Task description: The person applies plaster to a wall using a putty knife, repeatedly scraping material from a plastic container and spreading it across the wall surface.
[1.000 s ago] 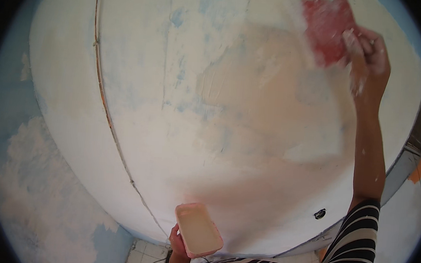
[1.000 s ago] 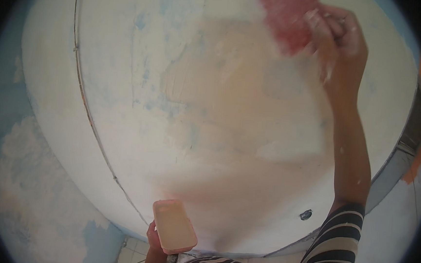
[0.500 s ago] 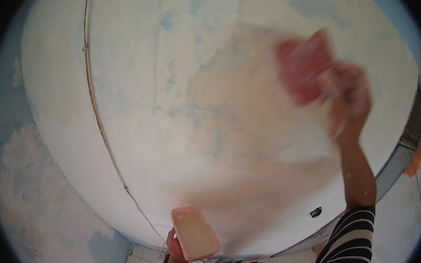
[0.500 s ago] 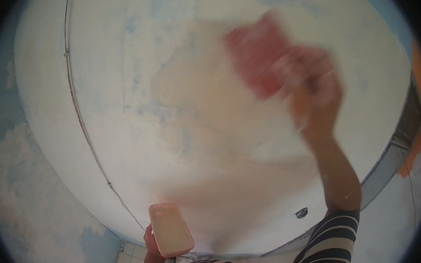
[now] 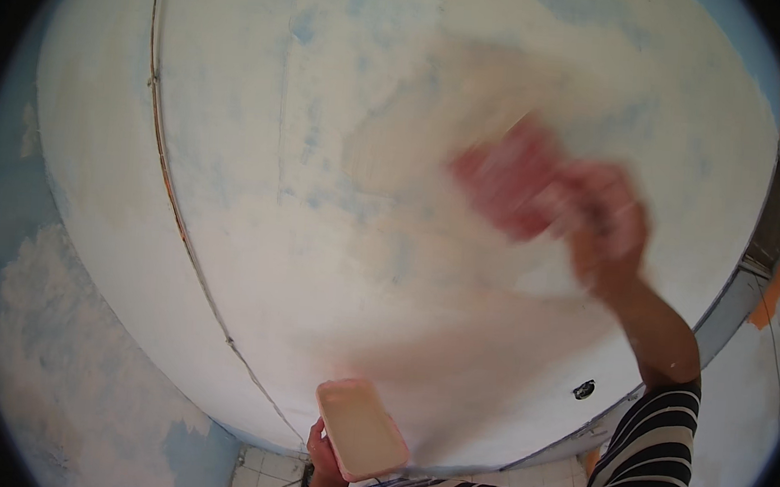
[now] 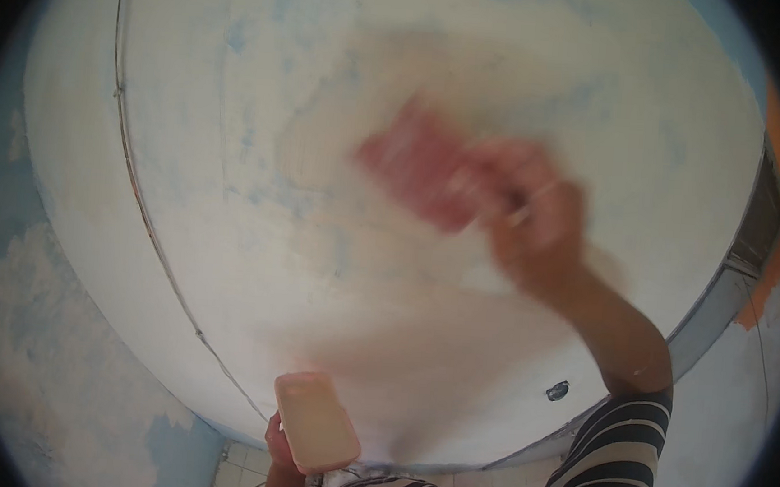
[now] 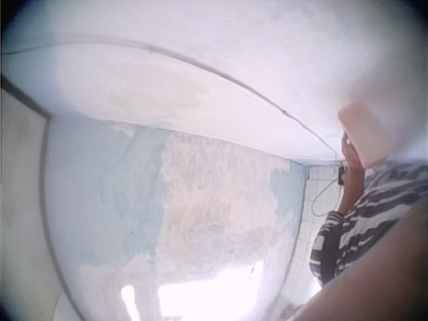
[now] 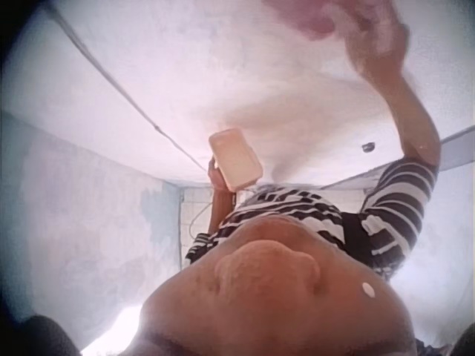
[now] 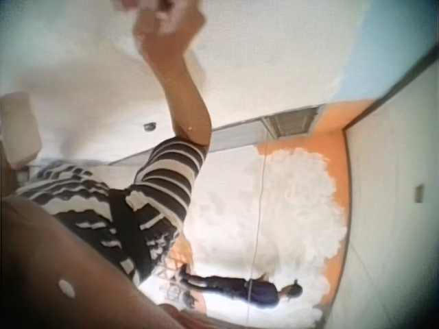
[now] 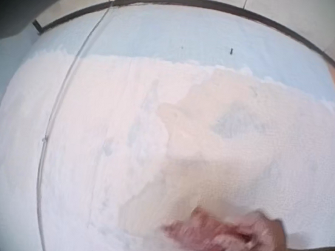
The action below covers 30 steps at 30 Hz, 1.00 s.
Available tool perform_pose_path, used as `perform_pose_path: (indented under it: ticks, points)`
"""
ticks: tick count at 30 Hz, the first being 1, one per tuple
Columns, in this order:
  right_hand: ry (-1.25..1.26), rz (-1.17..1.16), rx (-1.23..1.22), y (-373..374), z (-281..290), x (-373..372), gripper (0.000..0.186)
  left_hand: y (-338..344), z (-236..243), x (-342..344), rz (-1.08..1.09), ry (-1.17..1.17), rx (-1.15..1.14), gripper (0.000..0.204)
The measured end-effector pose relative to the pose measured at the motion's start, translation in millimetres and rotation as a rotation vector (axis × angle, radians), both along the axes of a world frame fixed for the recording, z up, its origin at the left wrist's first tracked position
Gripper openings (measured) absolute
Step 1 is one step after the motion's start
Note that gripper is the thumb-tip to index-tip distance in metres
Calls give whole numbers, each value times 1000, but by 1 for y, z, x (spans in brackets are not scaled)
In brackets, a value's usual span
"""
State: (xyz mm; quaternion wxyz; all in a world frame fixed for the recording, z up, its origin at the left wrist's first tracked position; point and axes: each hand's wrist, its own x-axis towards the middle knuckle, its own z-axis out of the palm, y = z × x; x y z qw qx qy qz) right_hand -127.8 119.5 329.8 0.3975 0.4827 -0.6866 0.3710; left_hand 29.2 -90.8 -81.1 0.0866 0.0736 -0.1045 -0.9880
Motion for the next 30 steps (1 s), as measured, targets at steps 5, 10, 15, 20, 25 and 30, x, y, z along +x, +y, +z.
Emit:
perform_pose_path:
  ticks: [5, 10, 15, 20, 25, 30]
  points:
    - [-3, -61, -92, -9, 13, -22, 20, 0, -2, -7, -24, 4, 17, 64]
    - [49, 192, -484, 12, 53, -9, 20, 4, 11, -5, -9, 4, 48, 62]
    - [-201, 75, -134, 4, -6, -6, 21, 8, 26, 3, -35, 24, 12, 61]
    - [83, 76, -471, 45, 63, -20, 21, 8, 11, -4, -65, 15, 33, 61]
    - [-230, 190, -268, 8, 0, 5, 26, 3, 21, 4, -24, -9, 11, 60]
    - [-87, 122, -500, 38, 45, -21, 25, 10, 24, 2, 3, -25, -65, 57]
